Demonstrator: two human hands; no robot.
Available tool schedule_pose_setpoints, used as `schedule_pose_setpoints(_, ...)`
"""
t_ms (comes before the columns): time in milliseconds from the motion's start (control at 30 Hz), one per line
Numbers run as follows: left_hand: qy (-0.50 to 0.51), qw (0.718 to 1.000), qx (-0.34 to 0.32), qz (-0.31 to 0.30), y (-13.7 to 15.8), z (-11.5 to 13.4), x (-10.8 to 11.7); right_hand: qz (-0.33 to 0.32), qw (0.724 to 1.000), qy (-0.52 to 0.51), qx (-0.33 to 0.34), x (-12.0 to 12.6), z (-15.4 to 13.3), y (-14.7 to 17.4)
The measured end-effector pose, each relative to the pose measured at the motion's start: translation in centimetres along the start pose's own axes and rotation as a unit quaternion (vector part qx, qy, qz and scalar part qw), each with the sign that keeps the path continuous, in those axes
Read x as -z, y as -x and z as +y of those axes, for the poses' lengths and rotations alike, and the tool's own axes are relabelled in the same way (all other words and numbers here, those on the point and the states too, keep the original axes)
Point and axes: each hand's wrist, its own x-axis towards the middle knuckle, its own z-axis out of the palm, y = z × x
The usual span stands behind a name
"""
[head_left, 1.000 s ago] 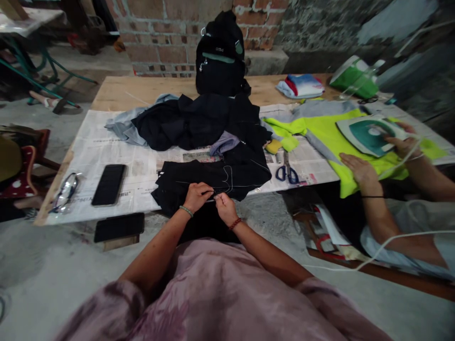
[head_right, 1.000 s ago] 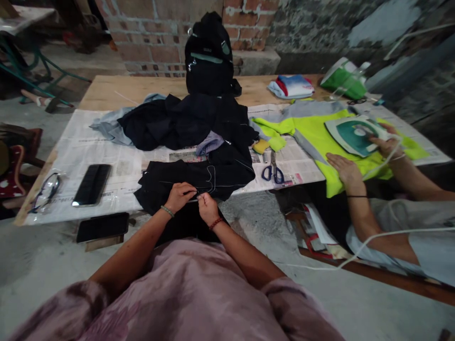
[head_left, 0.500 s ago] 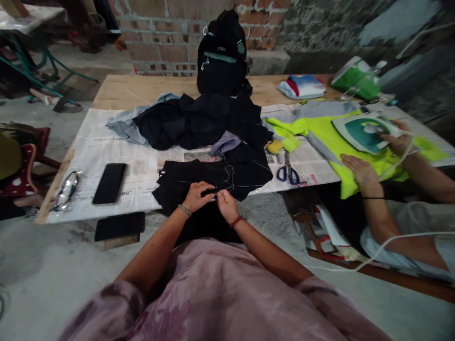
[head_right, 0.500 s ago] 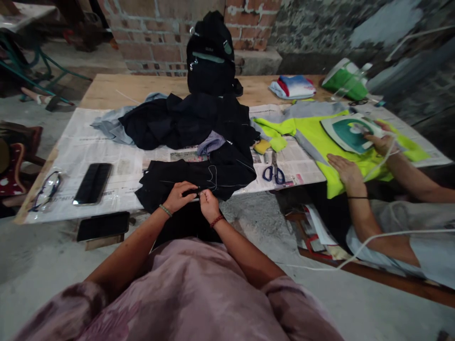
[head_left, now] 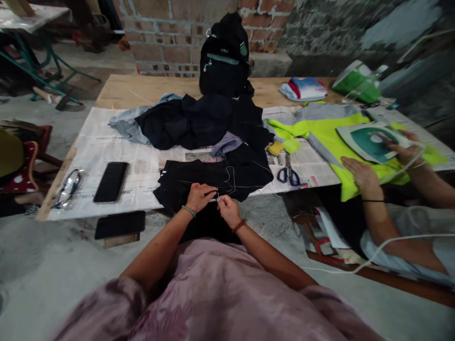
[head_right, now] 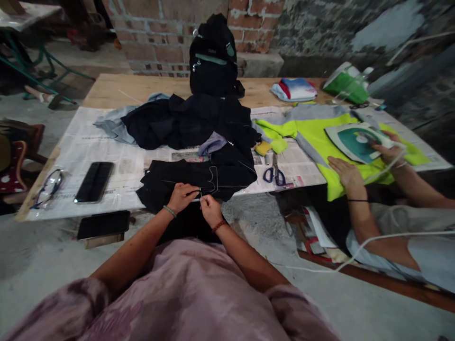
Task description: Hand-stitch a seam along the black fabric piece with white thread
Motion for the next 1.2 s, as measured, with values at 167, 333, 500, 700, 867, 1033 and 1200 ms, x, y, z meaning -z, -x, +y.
schedule_pose_setpoints(167,0.008,1.000,0.002,0.006,0.0,0.0,0.0,0.014,0.999,0.033,0.015,0.3,0.1,0.3)
schedule_pose_setpoints(333,0.013,1.000,-0.001,0.002,0.0,-0.1,-0.1,0.031,0.996,0.069,0.057,0.5,-0.4,0.0)
schedule_pose_setpoints(500,-0.002,1.000,-0.019,-0.018,0.1,-0.4,-0.1,0.049,0.995,0.057,0.061,0.0,-1.1,-1.0)
schedule_pose_setpoints(700,0.001,1.000,-0.022,0.005,0.2,-0.5,-0.2,-0.024,0.999,0.035,-0.012,0.8,-1.9,-1.1)
schedule_pose_setpoints(867,0.037,0.998,0.003,0.044,0.1,-0.4,-0.1,0.028,0.977,0.139,0.160,5.2,-3.8,0.1)
schedule_pose_setpoints(1033,0.049,0.998,0.012,0.031,-0.1,-0.3,0.0,0.190,0.944,0.144,0.228,7.3,-6.1,-1.7)
schedule_pose_setpoints(1200,0.029,0.999,0.016,0.011,0.1,-0.3,0.0,-0.051,0.964,0.232,0.120,4.6,-6.4,-5.9)
